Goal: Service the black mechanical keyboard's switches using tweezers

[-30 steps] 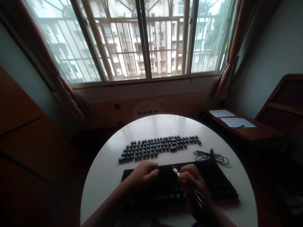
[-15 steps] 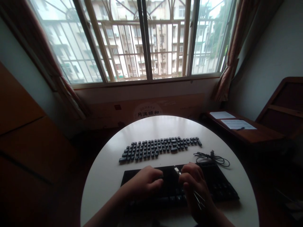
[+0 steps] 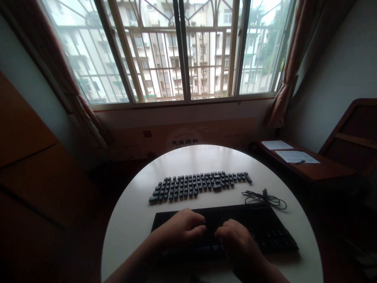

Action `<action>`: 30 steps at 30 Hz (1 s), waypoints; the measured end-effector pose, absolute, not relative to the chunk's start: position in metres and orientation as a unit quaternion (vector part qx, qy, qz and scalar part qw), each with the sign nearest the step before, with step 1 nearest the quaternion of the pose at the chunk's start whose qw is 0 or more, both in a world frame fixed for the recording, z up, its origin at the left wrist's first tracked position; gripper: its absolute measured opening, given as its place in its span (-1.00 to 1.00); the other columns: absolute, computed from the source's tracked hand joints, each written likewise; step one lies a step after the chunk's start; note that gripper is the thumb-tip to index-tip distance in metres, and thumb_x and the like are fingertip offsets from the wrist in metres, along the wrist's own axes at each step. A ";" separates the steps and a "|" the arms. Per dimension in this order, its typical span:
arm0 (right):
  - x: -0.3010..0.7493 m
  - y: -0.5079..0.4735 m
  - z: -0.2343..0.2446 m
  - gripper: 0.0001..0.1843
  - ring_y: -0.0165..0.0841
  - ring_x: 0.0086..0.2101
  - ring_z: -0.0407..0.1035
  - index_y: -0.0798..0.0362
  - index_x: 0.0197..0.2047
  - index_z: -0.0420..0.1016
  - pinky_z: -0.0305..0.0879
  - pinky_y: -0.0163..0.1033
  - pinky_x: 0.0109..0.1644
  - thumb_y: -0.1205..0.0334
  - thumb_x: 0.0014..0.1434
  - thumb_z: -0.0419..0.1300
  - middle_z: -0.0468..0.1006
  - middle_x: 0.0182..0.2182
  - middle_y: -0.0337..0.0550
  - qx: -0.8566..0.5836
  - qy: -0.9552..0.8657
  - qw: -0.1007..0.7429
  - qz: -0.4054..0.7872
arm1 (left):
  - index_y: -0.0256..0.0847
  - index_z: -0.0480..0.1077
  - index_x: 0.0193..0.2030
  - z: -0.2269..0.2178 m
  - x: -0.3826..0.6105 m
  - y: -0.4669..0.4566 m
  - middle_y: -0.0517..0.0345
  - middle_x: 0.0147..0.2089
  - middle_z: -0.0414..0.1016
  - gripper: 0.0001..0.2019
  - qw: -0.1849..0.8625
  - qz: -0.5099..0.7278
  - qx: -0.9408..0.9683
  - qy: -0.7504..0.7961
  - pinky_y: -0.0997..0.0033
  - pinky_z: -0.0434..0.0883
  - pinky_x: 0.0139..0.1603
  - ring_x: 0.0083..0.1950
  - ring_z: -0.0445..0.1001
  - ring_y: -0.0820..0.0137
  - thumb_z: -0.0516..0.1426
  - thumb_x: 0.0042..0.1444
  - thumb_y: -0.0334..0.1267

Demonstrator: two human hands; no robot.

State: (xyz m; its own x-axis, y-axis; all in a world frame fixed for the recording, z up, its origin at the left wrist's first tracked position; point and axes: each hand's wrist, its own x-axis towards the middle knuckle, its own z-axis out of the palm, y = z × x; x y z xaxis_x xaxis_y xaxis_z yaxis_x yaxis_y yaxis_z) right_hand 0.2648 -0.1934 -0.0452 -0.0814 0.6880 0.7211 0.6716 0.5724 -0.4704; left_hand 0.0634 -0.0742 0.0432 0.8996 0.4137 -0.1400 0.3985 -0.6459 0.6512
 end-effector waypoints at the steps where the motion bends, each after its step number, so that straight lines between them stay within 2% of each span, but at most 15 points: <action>1: 0.263 -0.193 -0.044 -0.77 -0.37 -0.56 0.29 -0.03 -0.25 0.49 0.24 -0.29 -0.48 0.22 0.40 0.05 0.40 -0.54 -0.24 -0.466 -0.736 0.491 -0.002 | -0.21 0.28 -0.46 0.043 0.063 -0.074 0.28 -0.52 0.25 -0.68 0.354 0.008 0.908 0.225 0.44 0.10 -0.48 -0.50 0.19 0.49 0.07 0.25 -0.08; 4: 0.261 -0.191 -0.043 -0.86 -0.36 -0.57 0.39 -0.03 -0.15 0.53 0.33 -0.29 -0.43 0.23 0.35 0.13 0.52 -0.53 -0.22 -0.479 -0.734 0.481 -0.013 | -0.21 0.30 -0.46 0.041 0.063 -0.075 0.27 -0.53 0.25 -0.66 0.350 0.000 0.909 0.227 0.44 0.10 -0.49 -0.51 0.19 0.49 0.07 0.26 -0.05; 6: 0.261 -0.190 -0.044 -0.85 -0.37 -0.59 0.40 -0.03 -0.07 0.53 0.35 -0.31 -0.45 0.19 0.32 0.18 0.53 -0.54 -0.25 -0.488 -0.736 0.469 -0.010 | -0.21 0.32 -0.45 0.040 0.062 -0.075 0.27 -0.53 0.25 -0.67 0.348 -0.002 0.910 0.225 0.44 0.09 -0.50 -0.52 0.18 0.50 0.07 0.25 -0.04; 9: 0.262 -0.189 -0.045 -0.83 -0.40 -0.62 0.39 -0.01 -0.06 0.52 0.34 -0.32 -0.46 0.17 0.32 0.19 0.53 -0.56 -0.27 -0.493 -0.746 0.448 0.002 | -0.22 0.34 -0.44 0.041 0.063 -0.075 0.27 -0.53 0.28 -0.67 0.351 -0.001 0.912 0.214 0.44 0.07 -0.51 -0.53 0.18 0.50 0.08 0.26 -0.05; 14: 0.261 -0.188 -0.045 -0.88 -0.36 -0.49 0.53 0.00 -0.08 0.49 0.37 -0.32 -0.39 0.23 0.33 0.20 0.64 -0.41 -0.19 -0.479 -0.762 0.436 0.029 | -0.22 0.35 -0.44 0.043 0.063 -0.076 0.28 -0.53 0.32 -0.69 0.359 -0.005 0.912 0.198 0.43 0.04 -0.52 -0.54 0.18 0.52 0.11 0.25 -0.08; 18: 0.261 -0.187 -0.044 -0.90 -0.36 -0.49 0.52 -0.01 -0.10 0.49 0.35 -0.33 -0.41 0.24 0.31 0.22 0.62 -0.42 -0.20 -0.487 -0.760 0.428 0.042 | -0.22 0.30 -0.46 0.043 0.063 -0.076 0.29 -0.55 0.27 -0.67 0.351 -0.004 0.916 0.196 0.44 0.03 -0.53 -0.55 0.19 0.53 0.11 0.25 -0.06; 23: 0.261 -0.187 -0.045 -0.85 -0.36 -0.47 0.52 -0.02 -0.06 0.49 0.35 -0.34 -0.39 0.25 0.29 0.24 0.63 -0.38 -0.20 -0.482 -0.758 0.436 0.057 | -0.21 0.36 -0.41 0.042 0.063 -0.076 0.27 -0.52 0.33 -0.68 0.356 -0.014 0.913 0.202 0.47 0.07 -0.53 -0.54 0.23 0.52 0.10 0.26 -0.04; 30: 0.262 -0.186 -0.048 -0.84 -0.42 -0.51 0.48 -0.02 -0.03 0.47 0.33 -0.37 -0.42 0.26 0.31 0.22 0.59 -0.41 -0.24 -0.478 -0.761 0.436 0.046 | -0.21 0.37 -0.40 0.038 0.064 -0.076 0.29 -0.53 0.31 -0.70 0.339 0.000 0.921 0.195 0.49 0.07 -0.54 -0.54 0.23 0.53 0.10 0.25 -0.05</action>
State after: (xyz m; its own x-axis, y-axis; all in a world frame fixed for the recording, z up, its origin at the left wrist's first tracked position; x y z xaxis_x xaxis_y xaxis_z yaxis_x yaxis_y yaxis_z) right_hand 0.2619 -0.1856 -0.0481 -0.1637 0.7676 0.6196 0.6870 0.5395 -0.4868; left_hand 0.0636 -0.0761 0.0378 0.9243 0.3581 -0.1320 0.3583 -0.6951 0.6233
